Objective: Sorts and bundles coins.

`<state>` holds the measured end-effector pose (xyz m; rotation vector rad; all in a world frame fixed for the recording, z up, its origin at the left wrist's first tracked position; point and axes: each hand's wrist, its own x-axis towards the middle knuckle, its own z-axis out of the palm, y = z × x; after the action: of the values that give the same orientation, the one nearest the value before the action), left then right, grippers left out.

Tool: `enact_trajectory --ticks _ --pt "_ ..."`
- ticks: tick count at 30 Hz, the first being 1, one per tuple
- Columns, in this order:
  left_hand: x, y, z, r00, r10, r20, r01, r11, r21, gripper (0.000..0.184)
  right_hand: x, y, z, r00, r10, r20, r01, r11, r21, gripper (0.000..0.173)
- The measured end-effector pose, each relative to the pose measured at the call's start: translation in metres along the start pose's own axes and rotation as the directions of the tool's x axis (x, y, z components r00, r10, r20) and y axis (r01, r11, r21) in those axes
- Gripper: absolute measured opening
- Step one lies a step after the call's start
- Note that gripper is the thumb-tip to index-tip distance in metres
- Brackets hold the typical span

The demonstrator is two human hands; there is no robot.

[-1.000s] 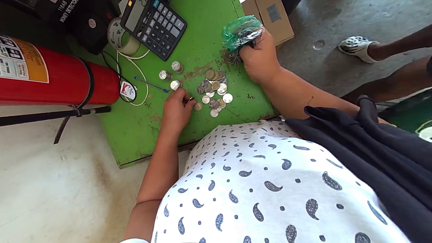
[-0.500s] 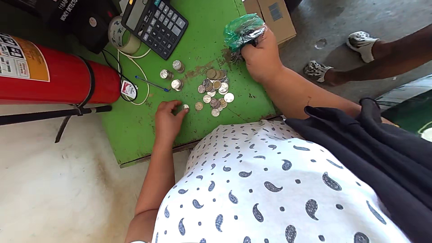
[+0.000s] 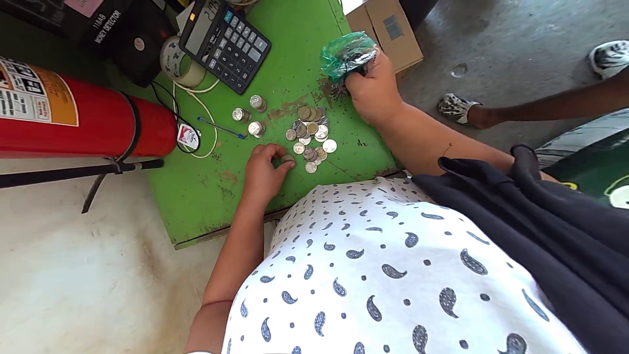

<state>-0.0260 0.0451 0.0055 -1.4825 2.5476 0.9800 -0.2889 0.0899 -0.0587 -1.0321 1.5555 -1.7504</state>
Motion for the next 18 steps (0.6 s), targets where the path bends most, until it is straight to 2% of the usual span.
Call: enact_trajectory --ticks 3,5,7,9,10,11,13,16,18 --pt "0.001 -0.001 -0.006 0.997 -0.011 0.074 0.020 0.992 -0.124 0.023 0.000 -0.003 0.001 1.000 0.022 0.008 -0.022 1.000 0.000 0.035" --pt "0.002 -0.007 -0.007 0.988 -0.007 0.153 0.067 0.916 -0.395 0.022 0.000 -0.004 0.001 1.000 0.022 0.003 -0.022 1.000 -0.004 0.035" --pt "0.000 -0.011 -0.005 0.977 -0.005 0.213 0.163 0.665 -0.729 0.020 -0.001 -0.003 0.001 1.000 0.017 -0.002 -0.017 1.000 -0.010 0.036" --pt "-0.002 -0.013 -0.004 0.970 -0.005 0.242 0.227 0.374 -0.899 0.020 -0.001 -0.004 0.001 1.000 0.019 -0.004 -0.019 1.000 0.002 0.035" --pt "-0.002 -0.014 -0.004 0.970 0.000 0.242 0.231 0.298 -0.926 0.023 -0.001 -0.004 0.001 1.000 0.018 -0.001 -0.018 1.000 0.011 0.035" --pt "-0.001 -0.014 -0.003 0.972 0.000 0.233 0.224 0.286 -0.932 0.024 -0.001 -0.003 0.001 1.000 0.012 0.002 -0.012 1.000 0.016 0.034" --pt "-0.001 -0.011 -0.002 0.978 -0.001 0.210 0.196 0.368 -0.909 0.021 -0.001 -0.002 0.001 1.000 0.000 0.010 0.000 1.000 0.012 0.035" --pt "-0.001 -0.001 0.002 0.988 -0.013 0.156 0.131 0.613 -0.779 0.002 0.000 -0.002 0.001 1.000 0.003 0.013 -0.003 1.000 0.009 0.035" --pt "-0.001 0.007 0.006 0.994 0.033 0.102 0.036 0.797 -0.603 0.011 0.000 -0.002 0.001 1.000 0.003 0.011 -0.003 1.000 0.015 0.035"
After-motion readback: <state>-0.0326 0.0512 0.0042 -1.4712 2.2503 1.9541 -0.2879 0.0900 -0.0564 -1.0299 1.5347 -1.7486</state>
